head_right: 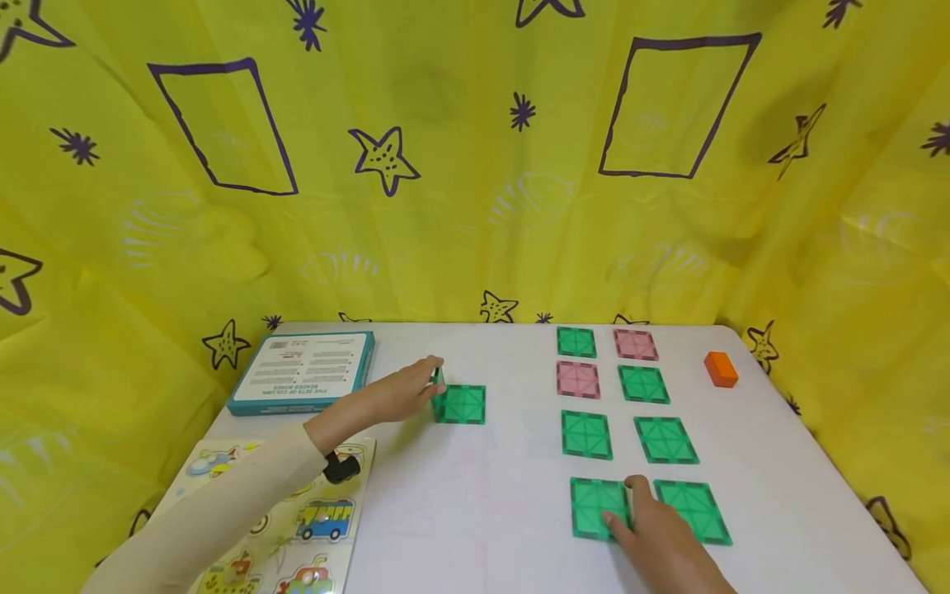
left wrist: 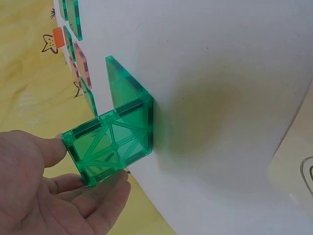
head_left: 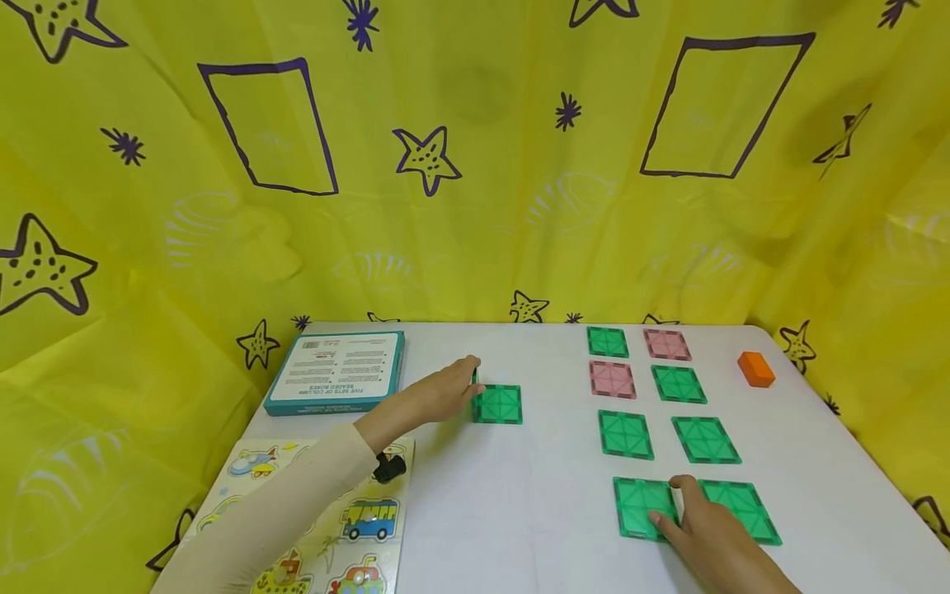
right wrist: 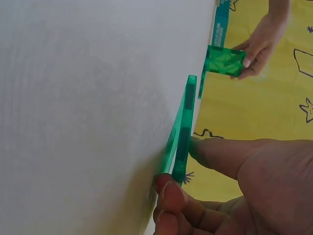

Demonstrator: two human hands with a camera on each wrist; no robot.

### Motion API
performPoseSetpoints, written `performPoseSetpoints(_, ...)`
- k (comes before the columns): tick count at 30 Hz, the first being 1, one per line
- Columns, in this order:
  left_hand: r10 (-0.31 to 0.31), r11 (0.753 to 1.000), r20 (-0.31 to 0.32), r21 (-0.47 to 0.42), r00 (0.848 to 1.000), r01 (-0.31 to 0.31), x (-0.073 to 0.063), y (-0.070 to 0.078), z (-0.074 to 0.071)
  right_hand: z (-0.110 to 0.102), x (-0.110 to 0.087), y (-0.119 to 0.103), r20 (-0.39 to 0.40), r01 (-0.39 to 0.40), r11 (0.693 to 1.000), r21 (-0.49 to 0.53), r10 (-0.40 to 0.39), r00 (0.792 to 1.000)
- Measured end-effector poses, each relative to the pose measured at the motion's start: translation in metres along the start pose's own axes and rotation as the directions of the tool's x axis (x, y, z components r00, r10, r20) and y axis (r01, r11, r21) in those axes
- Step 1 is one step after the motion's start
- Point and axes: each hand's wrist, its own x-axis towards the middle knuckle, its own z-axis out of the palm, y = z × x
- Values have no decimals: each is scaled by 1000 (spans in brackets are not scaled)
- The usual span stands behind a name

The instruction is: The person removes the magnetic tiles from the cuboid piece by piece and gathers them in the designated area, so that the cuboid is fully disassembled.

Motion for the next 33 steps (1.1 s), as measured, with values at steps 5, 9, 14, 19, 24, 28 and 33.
performPoseSetpoints(5,-6,1000,0,12,1000,6,0,0,0,-1,1,-1,-6,-3,999,-50,3,1000)
performPoseSetpoints(9,-6,998,2,58,1000,6,0,0,1,-9,2,-7,-13,26,996,-83,-28,1000)
performPoseSetpoints(14,4,994,-5,105,1000,-4,-2,-3,2,-24,6,-20,-66,133,990,-42,-136,989)
performPoseSetpoints(19,18,995,4,103,1000,-18,-1,-6,1,-39,13,-40,-97,209,976,-58,-214,972)
performPoseSetpoints(24,16,995,39,98,999,-20,-1,-7,-1,-48,24,-64,-137,311,942,-128,-327,935)
performPoseSetpoints(28,9,996,41,90,999,-12,-1,-9,-2,-53,43,-86,-136,414,898,-150,-433,891)
performPoseSetpoints(33,9,996,33,91,999,-12,1,-8,-2,-56,93,-113,-93,538,839,-79,-544,834)
